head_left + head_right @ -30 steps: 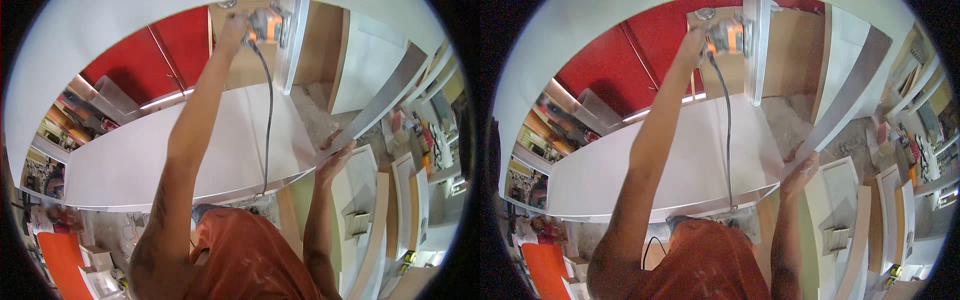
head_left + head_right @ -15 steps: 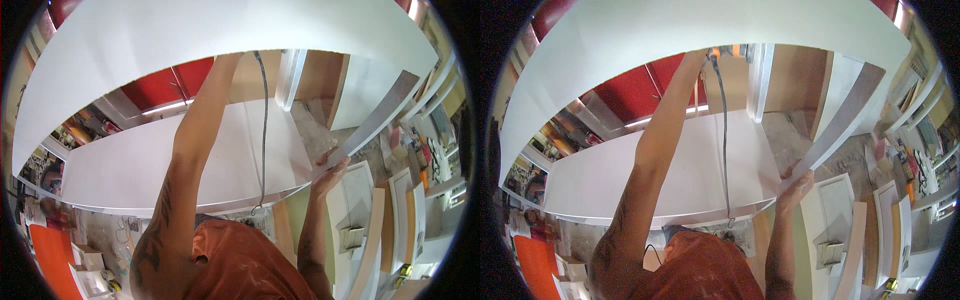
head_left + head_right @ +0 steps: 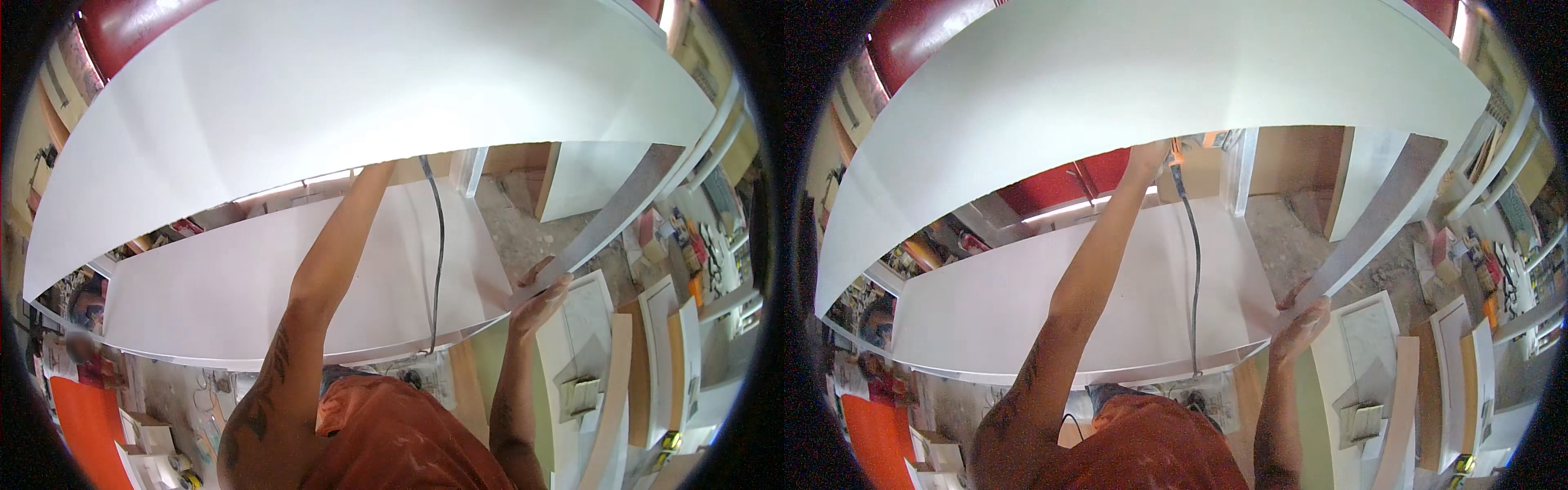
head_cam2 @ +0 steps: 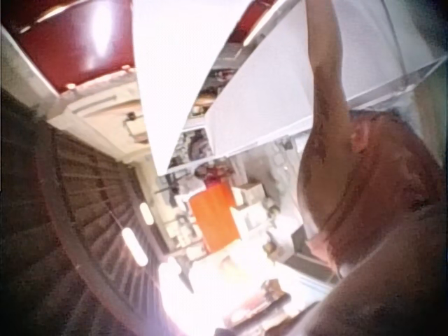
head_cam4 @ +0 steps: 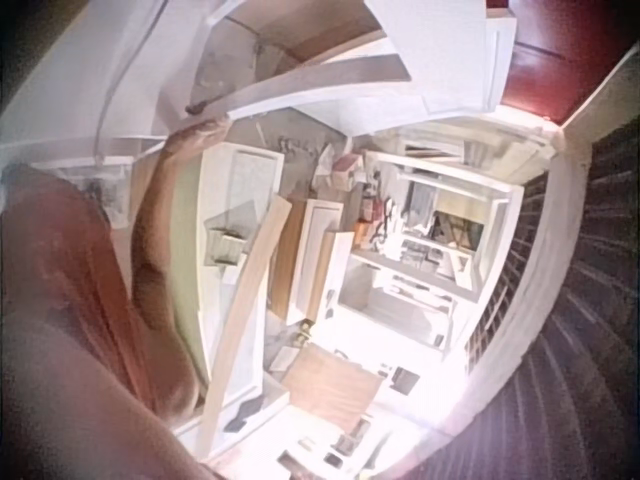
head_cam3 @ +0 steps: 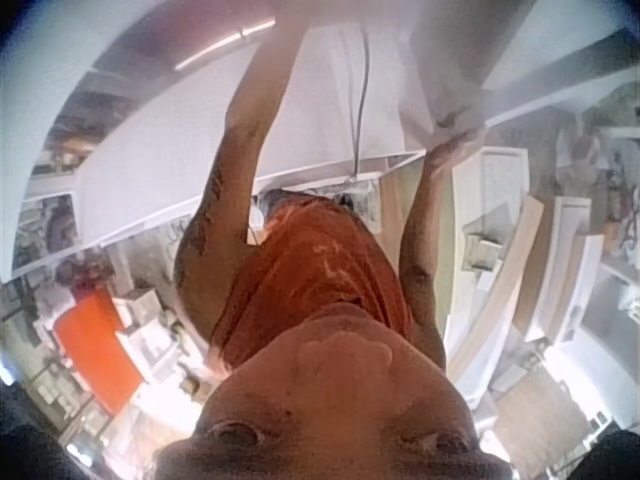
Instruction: Using a power sander to sand the top surface and edges of a white wooden shelf unit.
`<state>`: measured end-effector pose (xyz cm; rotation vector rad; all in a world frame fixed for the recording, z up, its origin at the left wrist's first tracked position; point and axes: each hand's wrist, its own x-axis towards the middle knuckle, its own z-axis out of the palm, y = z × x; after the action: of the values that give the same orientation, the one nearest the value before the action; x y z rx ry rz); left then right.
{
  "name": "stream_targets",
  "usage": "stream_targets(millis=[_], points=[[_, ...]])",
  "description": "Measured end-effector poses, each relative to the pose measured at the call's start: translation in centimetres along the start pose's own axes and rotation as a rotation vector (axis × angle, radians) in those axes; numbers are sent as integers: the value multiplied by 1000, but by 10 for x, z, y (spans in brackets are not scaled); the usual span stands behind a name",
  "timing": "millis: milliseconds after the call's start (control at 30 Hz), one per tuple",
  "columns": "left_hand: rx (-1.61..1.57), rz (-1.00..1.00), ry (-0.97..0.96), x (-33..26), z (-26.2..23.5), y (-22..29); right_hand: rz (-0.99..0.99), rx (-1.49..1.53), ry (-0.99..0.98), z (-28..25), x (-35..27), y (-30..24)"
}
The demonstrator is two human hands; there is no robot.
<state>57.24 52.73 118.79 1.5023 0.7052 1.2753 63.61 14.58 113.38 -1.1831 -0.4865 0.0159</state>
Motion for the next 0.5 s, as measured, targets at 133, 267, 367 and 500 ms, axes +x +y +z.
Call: stream_targets(millis=[133,267,367,500], points=[[9,31,5,12,-4,8,-5,22,-70,-6,1,5],[11,39,0,25,-21,21,-38,24,-37,-6,1,8],[12,35,-2,23,-24,22,5,51,-55,-5,1,6],[17,26,-1,9,-13,11,70,51,-61,0,-2,-1]])
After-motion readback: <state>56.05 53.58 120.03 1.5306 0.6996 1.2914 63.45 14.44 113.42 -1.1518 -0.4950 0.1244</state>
